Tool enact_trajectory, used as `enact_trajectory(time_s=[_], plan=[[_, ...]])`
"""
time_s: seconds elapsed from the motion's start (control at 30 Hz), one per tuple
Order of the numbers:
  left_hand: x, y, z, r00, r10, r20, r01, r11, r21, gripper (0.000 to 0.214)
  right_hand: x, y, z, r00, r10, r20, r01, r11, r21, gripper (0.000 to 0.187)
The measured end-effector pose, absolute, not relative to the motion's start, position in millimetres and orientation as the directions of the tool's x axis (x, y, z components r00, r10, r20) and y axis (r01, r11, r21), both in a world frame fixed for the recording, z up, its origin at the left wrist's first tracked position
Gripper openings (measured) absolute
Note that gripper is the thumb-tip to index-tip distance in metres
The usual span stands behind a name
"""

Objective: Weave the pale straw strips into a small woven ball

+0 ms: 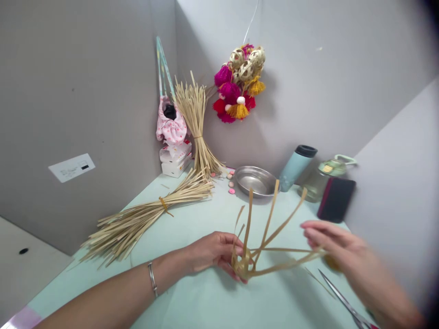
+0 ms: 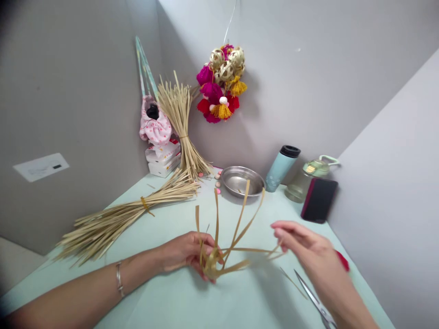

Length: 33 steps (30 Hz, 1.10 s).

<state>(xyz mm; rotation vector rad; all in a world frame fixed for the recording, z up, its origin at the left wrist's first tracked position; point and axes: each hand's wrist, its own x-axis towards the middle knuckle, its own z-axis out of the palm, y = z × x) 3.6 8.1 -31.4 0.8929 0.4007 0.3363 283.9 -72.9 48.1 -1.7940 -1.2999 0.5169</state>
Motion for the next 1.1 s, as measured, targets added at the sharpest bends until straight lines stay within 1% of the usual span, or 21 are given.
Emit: enact_trajectory(time_s=[0.07, 0.1, 0.17, 0.23, 0.3, 0.47, 0.57, 0.7, 0.8, 0.93, 1.0, 1.1], plan=[[3.9, 8.2, -34.3, 0.893, 0.397, -0.211, -0.083, 0.608, 0.790, 0.029, 260.9, -63.2, 36.3, 0.164, 0.986, 0.013, 0.517, -0.074, -0.853, 0.029], [4.1, 8.3, -36.0, 0.901, 0.376, -0.218, -0.067, 0.616, 0.785, 0.029, 249.7, -60.5, 30.0, 0.079, 0.997, -0.005, 0.474, -0.042, -0.879, 0.027], [4.3, 8.7, -39.3, 0.912, 0.339, -0.232, -0.033, 0.624, 0.781, 0.029, 230.8, -58.4, 18.2, -0.091, 0.996, -0.010, 0.323, 0.020, -0.946, 0.026], [4.4, 8.7, -41.7, 0.916, 0.319, -0.244, -0.011, 0.627, 0.779, 0.029, 217.3, -58.8, 9.2, -0.202, 0.979, -0.003, 0.189, 0.036, -0.981, 0.027], [4.6, 8.3, -42.9, 0.917, 0.305, -0.257, 0.006, 0.633, 0.774, 0.030, 208.5, -60.0, 4.1, -0.211, 0.977, -0.033, 0.138, -0.003, -0.990, 0.024], [5.3, 6.8, -42.0, 0.926, 0.262, -0.273, 0.050, 0.631, 0.774, 0.031, 202.4, -62.7, 1.5, -0.175, 0.982, -0.066, 0.144, -0.040, -0.989, 0.021], [5.8, 6.3, -41.1, 0.924, 0.265, -0.274, 0.048, 0.634, 0.772, 0.031, 206.8, -64.5, 1.1, -0.169, 0.985, -0.018, 0.177, 0.013, -0.984, 0.018], [5.7, 5.6, -40.8, 0.934, 0.228, -0.276, 0.069, 0.642, 0.764, 0.029, 214.4, -66.4, -1.2, -0.249, 0.968, 0.033, 0.256, 0.099, -0.962, 0.015], [5.4, 5.1, -40.6, 0.941, 0.201, -0.271, 0.081, 0.645, 0.760, 0.027, 218.1, -66.7, -3.8, -0.265, 0.963, 0.046, 0.243, 0.113, -0.963, 0.016], [5.8, 5.4, -40.4, 0.943, 0.183, -0.277, 0.096, 0.647, 0.756, 0.029, 217.5, -68.1, -1.1, -0.282, 0.959, 0.029, 0.235, 0.098, -0.967, 0.017], [6.2, 5.5, -41.3, 0.941, 0.185, -0.282, 0.100, 0.646, 0.757, 0.031, 214.8, -70.5, 4.6, -0.299, 0.954, 0.017, 0.258, 0.098, -0.961, 0.018], [6.4, 5.7, -44.6, 0.938, 0.188, -0.292, 0.108, 0.642, 0.759, 0.031, 209.9, -74.9, 14.6, -0.279, 0.960, 0.008, 0.315, 0.099, -0.944, 0.019]])
